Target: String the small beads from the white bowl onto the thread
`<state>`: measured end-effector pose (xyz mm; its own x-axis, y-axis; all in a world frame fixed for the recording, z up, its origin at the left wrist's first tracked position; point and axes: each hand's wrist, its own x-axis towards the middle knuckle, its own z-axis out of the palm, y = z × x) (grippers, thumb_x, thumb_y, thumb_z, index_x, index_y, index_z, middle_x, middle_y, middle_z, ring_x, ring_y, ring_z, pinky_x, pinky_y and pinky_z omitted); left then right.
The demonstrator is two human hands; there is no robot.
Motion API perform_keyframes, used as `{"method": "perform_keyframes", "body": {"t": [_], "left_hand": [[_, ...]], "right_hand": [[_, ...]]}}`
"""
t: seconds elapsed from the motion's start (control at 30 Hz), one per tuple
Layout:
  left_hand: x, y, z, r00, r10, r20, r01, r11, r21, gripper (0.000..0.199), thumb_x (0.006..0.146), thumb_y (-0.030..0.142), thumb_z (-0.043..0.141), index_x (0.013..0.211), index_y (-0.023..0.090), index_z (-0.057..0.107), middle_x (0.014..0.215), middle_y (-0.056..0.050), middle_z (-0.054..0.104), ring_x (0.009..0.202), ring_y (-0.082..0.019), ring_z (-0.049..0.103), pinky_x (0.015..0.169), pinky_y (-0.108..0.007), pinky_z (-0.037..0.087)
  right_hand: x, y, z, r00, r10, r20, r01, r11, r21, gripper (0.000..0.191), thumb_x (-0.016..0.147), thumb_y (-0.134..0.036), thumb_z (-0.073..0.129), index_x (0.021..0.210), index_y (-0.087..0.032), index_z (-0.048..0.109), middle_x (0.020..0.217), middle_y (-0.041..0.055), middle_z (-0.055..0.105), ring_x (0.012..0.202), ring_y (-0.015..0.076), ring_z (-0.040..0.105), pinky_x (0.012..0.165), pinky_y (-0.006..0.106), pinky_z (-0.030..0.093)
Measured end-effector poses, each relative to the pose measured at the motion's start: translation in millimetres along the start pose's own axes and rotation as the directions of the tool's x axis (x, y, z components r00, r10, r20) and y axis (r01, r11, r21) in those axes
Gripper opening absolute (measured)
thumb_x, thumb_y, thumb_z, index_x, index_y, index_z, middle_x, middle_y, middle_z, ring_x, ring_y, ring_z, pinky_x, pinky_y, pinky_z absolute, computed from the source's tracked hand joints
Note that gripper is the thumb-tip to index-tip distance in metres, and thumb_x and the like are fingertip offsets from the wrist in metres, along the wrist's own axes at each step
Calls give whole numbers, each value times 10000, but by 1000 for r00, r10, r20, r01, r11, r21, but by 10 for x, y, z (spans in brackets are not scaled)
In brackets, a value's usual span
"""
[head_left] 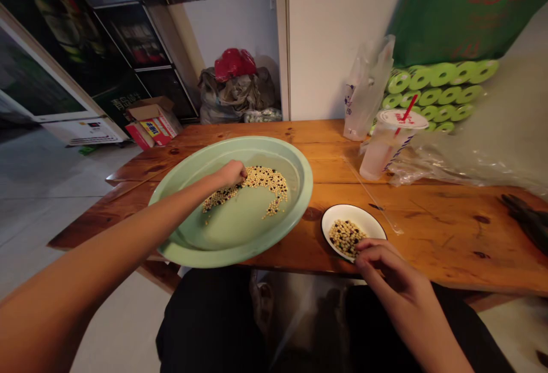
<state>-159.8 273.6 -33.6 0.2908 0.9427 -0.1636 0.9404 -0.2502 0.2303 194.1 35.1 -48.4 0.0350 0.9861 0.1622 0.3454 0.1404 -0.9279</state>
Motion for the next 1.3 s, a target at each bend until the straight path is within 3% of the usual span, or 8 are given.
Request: {"method": "perform_keyframes", "body": {"t": [0.2, 0.47, 1.1, 1.3], "left_hand": [[51, -16, -67, 988, -64, 143, 53, 995, 80, 325, 915, 324, 628, 1189, 149, 621, 1233, -84, 624, 1019, -254, 641, 825, -412, 567], [84, -43, -72, 971, -75, 229, 39, 987, 158, 329, 914, 322, 630, 1190, 145, 617, 1225, -87, 626, 1017, -251, 643, 824, -416, 567], [146, 21, -46, 968, -122, 218, 90, 984, 154, 328, 919, 317, 624, 1201, 151, 608, 1230, -93, 622, 1025, -247, 641, 838, -425, 564], [97, 87, -92, 951, -204, 231, 177, 975, 133, 341, 911, 332, 632, 1196, 145, 618, 1244, -80, 618, 1035, -270, 636, 833, -419, 565]], "right_hand": [[19, -38, 10, 1000, 4, 3, -4, 1000, 5, 187, 867, -341, 595, 722, -225, 618, 1016, 76, 608, 1057, 248, 579, 786, 290, 492], [4, -48, 25, 1000, -18, 4, 18, 1000, -8, 193, 877, -333, 586, 716, -227, 602, 998, 67, 604, 1036, 227, 573, 766, 269, 475], [34, -35, 39, 999, -43, 15, 44, 999, -33, 215, 896, -331, 560, 714, -222, 593, 974, 76, 612, 1027, 247, 598, 821, 330, 472], [22, -3, 17, 999, -32, 15, 32, 999, -41, 209, 893, -346, 569, 729, -223, 607, 1008, 75, 609, 1045, 247, 595, 847, 330, 468]]}}
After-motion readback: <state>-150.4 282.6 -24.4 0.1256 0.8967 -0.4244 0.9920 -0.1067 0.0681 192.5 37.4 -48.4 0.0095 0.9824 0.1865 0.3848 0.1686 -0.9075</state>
